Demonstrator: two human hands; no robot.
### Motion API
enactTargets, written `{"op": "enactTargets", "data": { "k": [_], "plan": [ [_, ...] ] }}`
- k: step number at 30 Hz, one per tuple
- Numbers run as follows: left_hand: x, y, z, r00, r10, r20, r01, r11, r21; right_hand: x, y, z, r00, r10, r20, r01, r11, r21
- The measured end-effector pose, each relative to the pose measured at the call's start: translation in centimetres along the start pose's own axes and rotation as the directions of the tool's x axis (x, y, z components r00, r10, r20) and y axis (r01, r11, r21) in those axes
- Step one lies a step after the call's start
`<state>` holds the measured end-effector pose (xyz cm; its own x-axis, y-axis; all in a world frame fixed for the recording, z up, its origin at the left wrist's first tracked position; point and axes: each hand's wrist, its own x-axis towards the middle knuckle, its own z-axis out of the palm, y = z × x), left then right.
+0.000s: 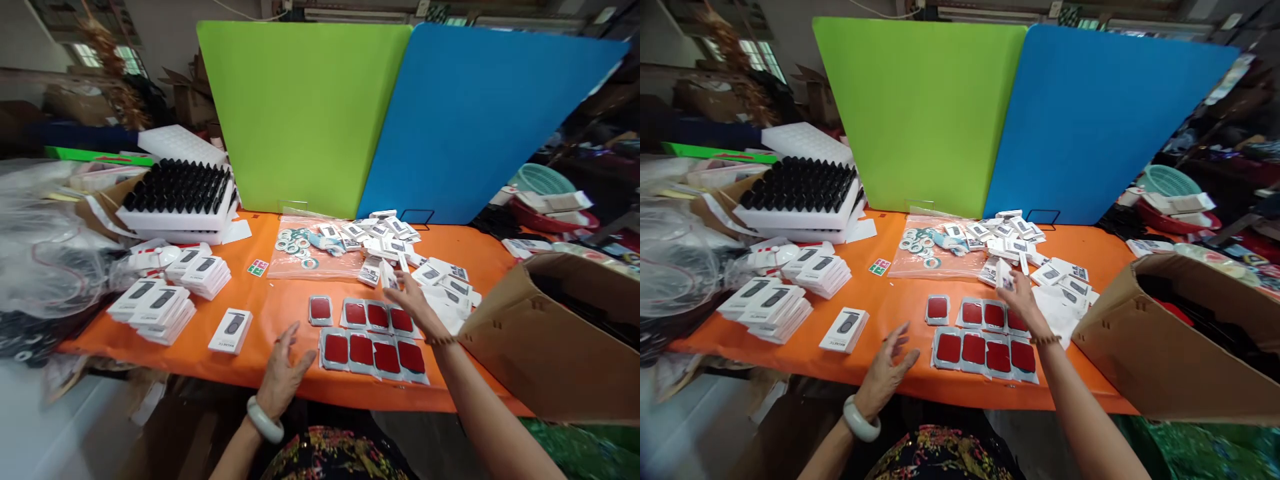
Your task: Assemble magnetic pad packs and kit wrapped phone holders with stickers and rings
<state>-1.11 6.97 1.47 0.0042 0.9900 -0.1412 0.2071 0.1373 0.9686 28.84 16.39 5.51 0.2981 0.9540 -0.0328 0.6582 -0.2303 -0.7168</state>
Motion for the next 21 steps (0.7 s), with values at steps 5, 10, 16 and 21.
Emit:
{"op": "enactTargets", "data": {
  "k": [5,10,16,21],
  "plan": [
    [-0.8,1.9,4.4,0.968,-0.096,0.23,0.223,0.745,-0.629,-10.4,-3.4,5.6,0.897,-0.401,0.187,0.309,0.871,0.382],
    [-1.5,2.2,3.9,0.973,-0.108,0.206,0.23,0.576,-0.784,-14.9,-5.7,8.3,0.825,-0.503,0.257,0.299,0.775,0.557],
    [-2.7,-0.3,1.1,0.951,-0.222,0.217,0.307,0.575,-0.758,-15.3,-5.3,8.7,0.658,-0.52,0.545,-0.14,0.627,0.767],
    [-3.2,-0.9,-0.3,0.914,-0.356,0.196,0.359,0.48,-0.8,-10.1,-4.9,8.8,0.738,-0.423,0.526,0.154,0.864,0.479]
  ]
}}
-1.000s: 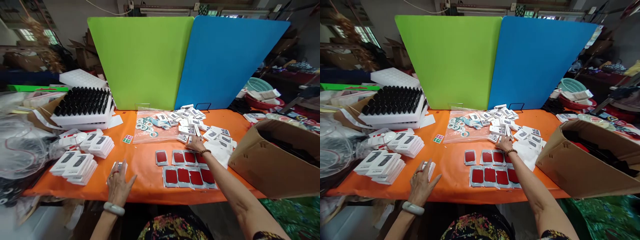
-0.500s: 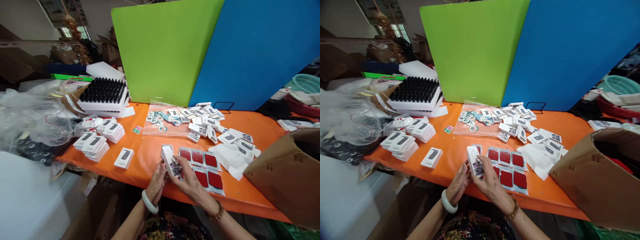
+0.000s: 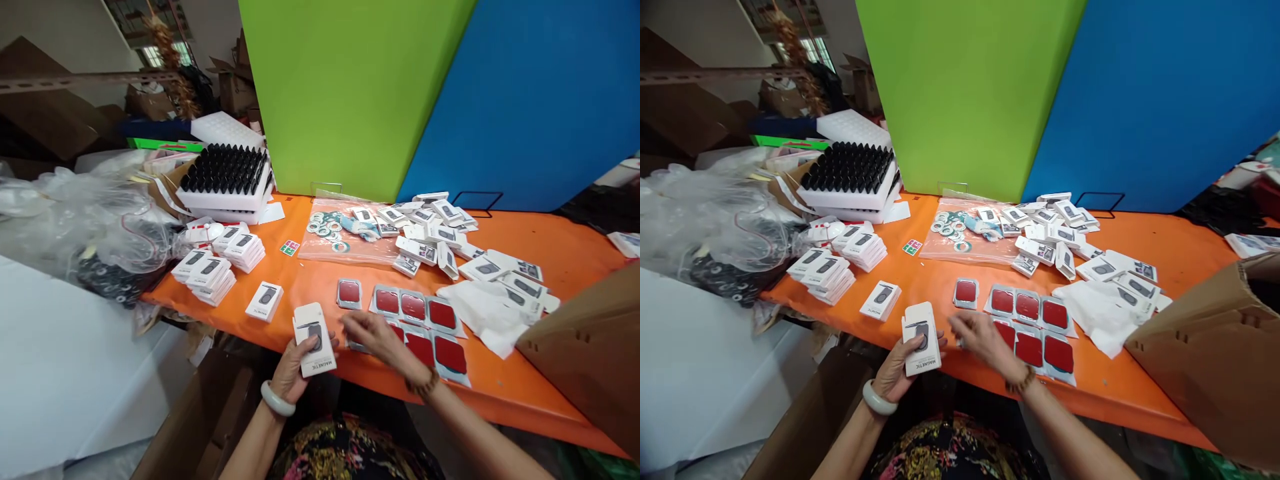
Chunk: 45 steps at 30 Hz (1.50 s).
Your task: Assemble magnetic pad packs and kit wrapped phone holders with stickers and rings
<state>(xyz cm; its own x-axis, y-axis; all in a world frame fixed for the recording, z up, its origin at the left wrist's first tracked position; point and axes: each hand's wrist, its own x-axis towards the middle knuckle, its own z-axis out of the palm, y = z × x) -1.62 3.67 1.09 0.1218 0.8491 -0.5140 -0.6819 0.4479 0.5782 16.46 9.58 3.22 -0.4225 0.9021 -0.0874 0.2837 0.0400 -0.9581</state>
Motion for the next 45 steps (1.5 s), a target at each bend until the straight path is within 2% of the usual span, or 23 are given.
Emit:
{"op": "enactTargets", "data": {
  "k": [1,3,4,6,9,12,16,20,23,26,29,33,38,45],
  "plan": [
    [-0.2,0.1,-0.1,1.0,-0.005,-0.011,0.005,1.0,-0.009,1.5,0.5,-1.2,0.995,-0.007,-0.096,-0.003,0.995,-0.103],
    [-0.7,0.1,-0.2,1.0,-0.026,-0.015,0.026,1.0,-0.013,4.6,1.7,-3.6,0.987,-0.021,-0.162,-0.033,0.946,-0.322],
    [-1.0,0.0,-0.2,0.999,-0.033,-0.016,0.032,0.999,-0.011,6.1,2.2,-4.5,0.987,-0.005,-0.161,-0.064,0.904,-0.423],
    [-1.5,-0.4,-0.4,0.999,-0.049,-0.014,0.049,0.999,-0.01,8.6,3.0,-5.8,0.995,0.036,-0.096,-0.081,0.852,-0.517],
    [-2.0,-0.9,-0.8,0.996,-0.081,-0.032,0.08,0.996,-0.033,10.9,3.5,-6.4,0.995,0.099,0.005,-0.081,0.848,-0.523],
    [-2.3,-1.1,-1.1,0.99,-0.124,-0.062,0.119,0.99,-0.075,11.9,3.3,-6.5,0.983,0.161,0.092,-0.097,0.868,-0.487],
    [-2.4,-1.2,-1.2,0.99,-0.123,-0.068,0.118,0.99,-0.075,12.1,2.7,-6.7,0.974,0.146,0.175,-0.07,0.923,-0.377],
    [-2.5,-1.6,-1.6,0.992,-0.113,-0.047,0.111,0.993,-0.051,10.5,2.0,-6.3,0.979,0.058,0.197,-0.013,0.975,-0.22],
    [-2.6,-2.2,-1.9,0.996,-0.092,0.01,0.092,0.995,-0.041,8.0,1.0,-5.1,0.997,-0.025,0.079,0.023,0.999,0.024],
    [-2.9,-3.0,-1.9,0.992,-0.1,0.082,0.104,0.994,-0.035,4.8,-0.2,-3.0,0.993,-0.078,-0.094,0.107,0.927,0.361],
    [-3.1,-3.7,-1.6,0.979,-0.146,0.142,0.147,0.989,0.0,1.4,-1.2,-0.4,0.979,-0.108,-0.175,0.184,0.84,0.51],
    [-3.4,-4.6,-1.6,0.949,-0.223,0.223,0.213,0.975,0.071,-2.1,-1.1,1.8,0.964,-0.132,-0.232,0.229,0.853,0.47],
    [-3.7,-6.2,-1.8,0.919,-0.263,0.295,0.239,0.964,0.117,-4.2,0.9,1.9,0.955,-0.148,-0.257,0.22,0.935,0.278],
    [-3.8,-7.2,-1.1,0.945,-0.216,0.245,0.176,0.969,0.175,-6.0,2.2,2.1,0.984,-0.155,-0.087,0.166,0.976,0.139]
  ]
}}
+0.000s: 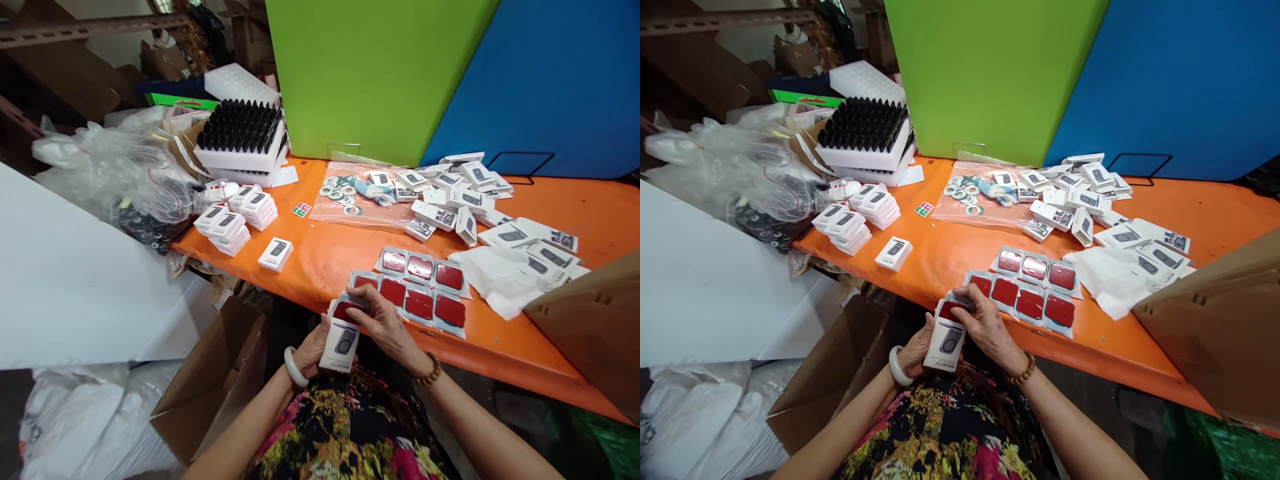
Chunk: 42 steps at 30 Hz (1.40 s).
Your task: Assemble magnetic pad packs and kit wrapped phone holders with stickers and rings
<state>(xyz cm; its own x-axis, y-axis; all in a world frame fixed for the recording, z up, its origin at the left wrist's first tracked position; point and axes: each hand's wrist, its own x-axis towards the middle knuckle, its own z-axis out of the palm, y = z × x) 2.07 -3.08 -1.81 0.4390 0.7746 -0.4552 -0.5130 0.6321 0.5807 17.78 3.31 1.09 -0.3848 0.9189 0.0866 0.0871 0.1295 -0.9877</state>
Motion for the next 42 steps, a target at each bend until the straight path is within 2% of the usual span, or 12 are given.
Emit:
{"op": "enactTargets", "data": {
  "k": [3,8,13,16,19,21,23,27,30,35,39,42],
  "plan": [
    [0.0,-0.2,0.3,1.0,-0.009,0.0,0.009,1.0,0.022,-0.9,-0.5,0.4,1.0,0.005,0.02,-0.003,0.993,-0.118],
    [-0.1,-1.2,0.7,0.998,0.05,0.024,-0.05,0.998,0.028,-2.8,-1.7,0.9,0.986,-0.108,0.126,0.144,0.932,-0.333],
    [-0.5,-2.2,0.7,0.995,0.009,0.095,-0.013,0.999,0.042,-4.6,-1.6,0.4,0.978,-0.046,0.201,0.136,0.877,-0.461],
    [-0.9,-2.1,0.2,0.998,0.042,0.037,-0.046,0.994,0.098,-5.1,-0.8,0.3,0.983,0.012,0.183,0.069,0.902,-0.427],
    [-1.7,-1.6,-0.5,0.956,0.264,-0.13,-0.23,0.945,0.232,-5.4,0.1,1.0,0.989,-0.014,0.148,0.065,0.936,-0.347],
    [-2.2,-1.3,-0.8,0.902,0.376,-0.213,-0.303,0.901,0.309,-5.7,0.7,1.7,0.996,-0.069,0.052,0.081,0.956,-0.282],
    [-2.5,-1.1,-1.0,0.874,0.418,-0.249,-0.318,0.878,0.358,-6.2,1.4,2.4,0.992,-0.097,-0.085,0.076,0.97,-0.229],
    [-2.5,-1.2,-1.1,0.855,0.447,-0.264,-0.316,0.851,0.42,-7.1,2.6,3.2,0.953,0.031,-0.301,-0.045,0.998,-0.038],
    [-2.2,-1.3,-1.0,0.874,0.409,-0.261,-0.273,0.86,0.431,-7.5,3.1,3.2,0.95,0.17,-0.263,-0.148,0.984,0.101],
    [-2.0,-1.2,-0.8,0.903,0.325,-0.279,-0.16,0.86,0.485,-7.4,2.8,3.1,0.935,0.343,-0.086,-0.326,0.931,0.165],
    [-2.2,-0.9,-0.6,0.858,0.427,-0.286,-0.18,0.77,0.612,-7.2,2.2,3.2,0.909,0.416,-0.022,-0.405,0.895,0.186],
    [-2.0,-0.7,-0.2,0.824,0.508,-0.252,-0.219,0.695,0.685,-7.1,1.9,3.6,0.921,0.374,-0.113,-0.352,0.92,0.171]
  ]
}}
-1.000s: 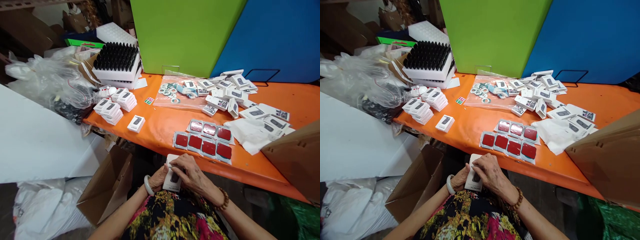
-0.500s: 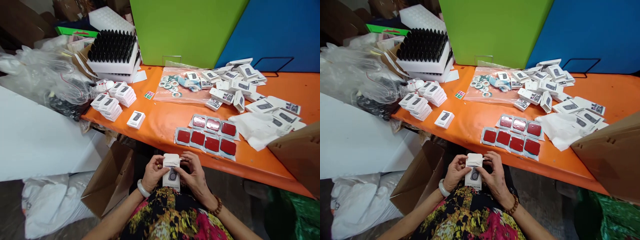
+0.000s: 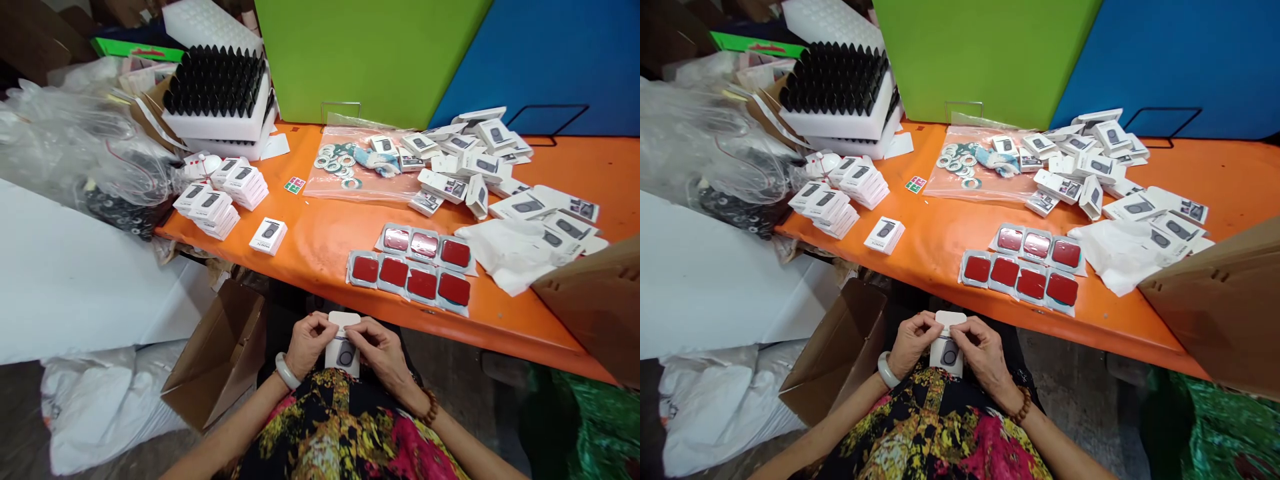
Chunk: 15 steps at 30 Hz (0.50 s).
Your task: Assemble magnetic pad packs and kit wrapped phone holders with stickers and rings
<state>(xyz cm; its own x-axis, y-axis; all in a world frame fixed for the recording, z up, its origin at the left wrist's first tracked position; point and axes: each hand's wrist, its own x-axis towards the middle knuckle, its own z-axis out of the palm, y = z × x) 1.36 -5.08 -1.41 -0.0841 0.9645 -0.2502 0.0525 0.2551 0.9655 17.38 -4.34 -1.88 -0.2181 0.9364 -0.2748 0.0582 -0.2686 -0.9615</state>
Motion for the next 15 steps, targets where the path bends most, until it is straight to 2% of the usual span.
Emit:
{"op": "enactTargets", "data": {
  "k": [4,6,8,12,15],
  "plan": [
    [0.5,0.3,0.4,0.998,-0.018,-0.057,0.009,0.989,-0.149,0.3,0.2,0.5,0.982,-0.052,-0.179,0.072,0.992,0.103],
    [0.7,0.2,0.3,0.998,-0.061,-0.029,0.053,0.976,-0.213,0.5,0.4,0.3,0.99,-0.045,-0.13,0.063,0.989,0.137],
    [0.8,-0.1,0.0,0.997,-0.077,0.031,0.081,0.982,-0.17,0.6,0.4,-0.2,0.997,-0.07,-0.024,0.072,0.994,0.085],
    [0.2,-0.6,-0.7,0.999,0.016,0.042,-0.016,1.0,-0.012,0.3,0.1,-1.1,0.962,-0.261,0.075,0.267,0.96,-0.082],
    [-0.3,-0.7,-1.0,0.997,0.054,0.051,-0.055,0.998,0.018,0.2,-0.1,-1.2,0.945,-0.31,0.101,0.32,0.941,-0.11]
  ]
}}
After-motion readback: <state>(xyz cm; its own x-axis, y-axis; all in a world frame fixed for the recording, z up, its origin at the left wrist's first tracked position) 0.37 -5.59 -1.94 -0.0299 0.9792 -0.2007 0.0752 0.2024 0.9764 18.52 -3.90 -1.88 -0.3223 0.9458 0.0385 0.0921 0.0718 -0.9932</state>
